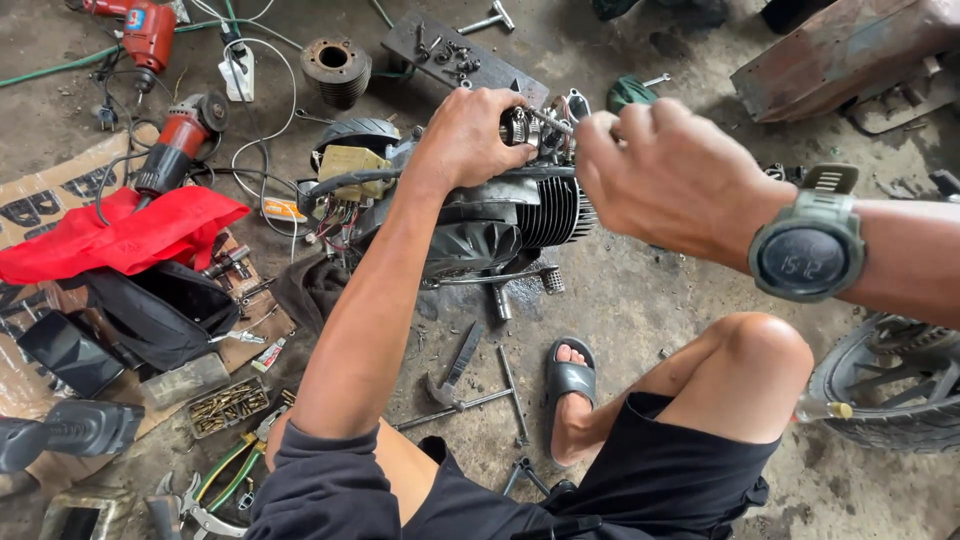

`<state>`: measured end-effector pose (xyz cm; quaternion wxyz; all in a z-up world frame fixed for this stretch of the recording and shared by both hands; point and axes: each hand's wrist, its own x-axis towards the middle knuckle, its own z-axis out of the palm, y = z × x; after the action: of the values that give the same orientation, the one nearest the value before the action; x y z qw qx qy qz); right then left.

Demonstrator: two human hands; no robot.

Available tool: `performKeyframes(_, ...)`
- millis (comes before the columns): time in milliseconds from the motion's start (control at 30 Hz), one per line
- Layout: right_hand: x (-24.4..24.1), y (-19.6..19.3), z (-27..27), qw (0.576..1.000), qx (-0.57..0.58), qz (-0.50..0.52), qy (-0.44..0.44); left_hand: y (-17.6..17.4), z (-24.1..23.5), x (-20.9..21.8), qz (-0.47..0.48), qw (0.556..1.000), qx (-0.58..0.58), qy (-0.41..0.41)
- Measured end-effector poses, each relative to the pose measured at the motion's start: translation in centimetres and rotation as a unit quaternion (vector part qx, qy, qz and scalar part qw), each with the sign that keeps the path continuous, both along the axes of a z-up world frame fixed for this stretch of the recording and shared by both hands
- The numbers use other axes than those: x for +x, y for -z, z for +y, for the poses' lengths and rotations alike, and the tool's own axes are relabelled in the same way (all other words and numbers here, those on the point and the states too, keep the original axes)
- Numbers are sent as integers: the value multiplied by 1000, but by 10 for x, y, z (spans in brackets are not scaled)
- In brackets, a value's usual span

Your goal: Cleaning a carburetor with a rag and installing it onto a motorcycle engine using a screwdriver.

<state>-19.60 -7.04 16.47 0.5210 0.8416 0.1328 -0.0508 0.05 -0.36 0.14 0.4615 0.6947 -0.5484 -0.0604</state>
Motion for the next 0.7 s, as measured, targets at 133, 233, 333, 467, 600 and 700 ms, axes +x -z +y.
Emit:
performKeyframes(133,4,5,-4,989,-104,33,-101,1,2,-1,-11,1000,9,-11)
performKeyframes(233,5,-3,2,993,73,45,80,2,-2,-5,-10,1000,15,-12)
performKeyframes(333,13,-6,5,909,327,-35,258,0,-2,-1,-14,1000,15,-17)
performKeyframes(467,7,-8,7,873,446,-73,186,-3,0,-2,-1,999,30,-11)
performKeyframes(600,7,-5,1,999,2,9,32,-2,-1,-1,10,999,47,-15)
performKeyframes(700,9,0,-9,974,-175,20,-145,2,-3,-1,-3,999,44,-11)
